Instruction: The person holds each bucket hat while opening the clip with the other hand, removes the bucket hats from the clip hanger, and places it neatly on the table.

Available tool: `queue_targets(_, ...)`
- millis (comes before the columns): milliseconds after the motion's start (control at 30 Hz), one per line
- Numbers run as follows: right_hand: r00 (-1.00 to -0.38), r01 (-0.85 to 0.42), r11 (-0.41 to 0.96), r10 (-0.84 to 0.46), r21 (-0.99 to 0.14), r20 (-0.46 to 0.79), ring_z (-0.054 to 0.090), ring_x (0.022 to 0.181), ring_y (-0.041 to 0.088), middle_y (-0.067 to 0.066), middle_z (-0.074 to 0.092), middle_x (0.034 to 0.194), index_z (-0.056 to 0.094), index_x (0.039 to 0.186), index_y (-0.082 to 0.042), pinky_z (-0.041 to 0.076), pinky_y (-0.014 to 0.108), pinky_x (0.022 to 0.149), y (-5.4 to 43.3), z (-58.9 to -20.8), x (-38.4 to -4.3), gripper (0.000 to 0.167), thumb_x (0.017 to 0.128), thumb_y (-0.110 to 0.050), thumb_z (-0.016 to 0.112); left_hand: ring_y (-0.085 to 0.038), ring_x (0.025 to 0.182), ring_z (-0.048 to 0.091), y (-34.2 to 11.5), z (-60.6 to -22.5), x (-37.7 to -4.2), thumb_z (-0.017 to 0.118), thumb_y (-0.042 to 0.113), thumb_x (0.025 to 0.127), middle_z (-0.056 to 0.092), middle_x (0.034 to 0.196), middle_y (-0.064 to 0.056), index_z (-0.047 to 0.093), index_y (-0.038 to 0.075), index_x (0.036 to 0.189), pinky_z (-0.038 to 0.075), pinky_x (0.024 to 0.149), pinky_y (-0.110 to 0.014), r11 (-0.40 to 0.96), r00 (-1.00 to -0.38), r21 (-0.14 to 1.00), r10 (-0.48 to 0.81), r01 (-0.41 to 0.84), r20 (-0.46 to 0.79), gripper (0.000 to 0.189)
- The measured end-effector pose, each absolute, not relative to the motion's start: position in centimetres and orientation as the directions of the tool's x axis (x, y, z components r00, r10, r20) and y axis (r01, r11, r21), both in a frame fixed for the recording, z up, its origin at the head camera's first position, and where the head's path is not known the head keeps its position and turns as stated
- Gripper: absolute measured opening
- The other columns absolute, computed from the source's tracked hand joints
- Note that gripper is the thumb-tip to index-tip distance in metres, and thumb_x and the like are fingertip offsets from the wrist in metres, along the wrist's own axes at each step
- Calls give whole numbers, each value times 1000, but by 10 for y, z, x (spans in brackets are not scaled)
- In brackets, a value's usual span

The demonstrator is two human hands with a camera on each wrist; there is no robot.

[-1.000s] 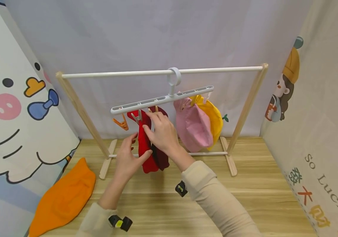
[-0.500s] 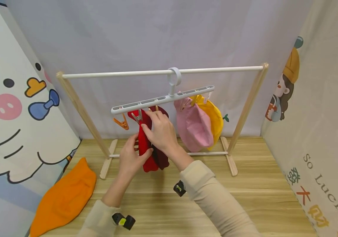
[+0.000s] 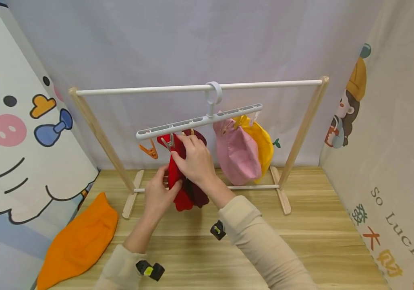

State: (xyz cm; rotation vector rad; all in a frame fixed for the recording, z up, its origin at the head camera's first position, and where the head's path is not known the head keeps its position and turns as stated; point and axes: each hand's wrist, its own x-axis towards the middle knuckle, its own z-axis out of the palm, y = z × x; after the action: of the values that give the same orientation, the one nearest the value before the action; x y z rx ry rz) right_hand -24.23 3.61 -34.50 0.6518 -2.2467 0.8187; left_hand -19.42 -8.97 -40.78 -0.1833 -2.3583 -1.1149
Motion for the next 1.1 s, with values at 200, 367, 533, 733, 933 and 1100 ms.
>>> queue_targets(200,-674,-622,677,-206,-394,710,60,89,20,9,63,101,60,115,-4,51,35,73,32,-346,-242,40,80,-20,69,-22,71,66,-93,-405,-192,70,11,77,69,90,-11,60,3,109,53,61,-36,655,-848,676,-101,337,521,34)
queue_targets(367,-679,-616,676,-194,-406,708,60,82,20,9,64,97,60,114,-4,51,34,70,28,-346,-241,40,79,-21,69,-23,70,67,-94,-403,-190,70,10,76,69,88,-12,60,3,108,53,60,-37,666,-841,661,-94,344,533,34)
queue_targets(533,-688,-608,665,-168,-434,706,61,78,19,9,64,95,60,113,-2,51,32,69,25,-347,-241,40,79,-20,70,-23,69,67,-96,-401,-188,70,9,76,70,84,-13,61,3,106,53,60,-37,681,-834,643,-85,350,545,32)
queue_targets(733,-689,-602,655,-137,-457,712,62,77,17,8,65,92,59,112,-3,51,32,70,21,-347,-241,39,79,-20,70,-23,69,68,-98,-398,-187,70,8,76,70,83,-12,63,4,103,53,61,-37,697,-818,618,-78,364,570,28)
queue_targets(933,-701,-595,647,-126,-477,702,63,79,17,7,65,92,58,113,-4,52,31,71,20,-347,-240,39,79,-19,70,-23,67,67,-100,-396,-185,70,7,75,70,81,-12,65,4,100,52,59,-37,715,-813,598,-73,361,578,26)
queue_targets(1100,-702,-594,634,-108,-496,704,64,77,16,7,65,91,58,112,-5,52,30,69,17,-347,-240,38,79,-18,70,-22,66,67,-102,-395,-185,70,7,76,70,80,-11,66,5,98,52,58,-36,728,-813,585,-65,357,578,22)
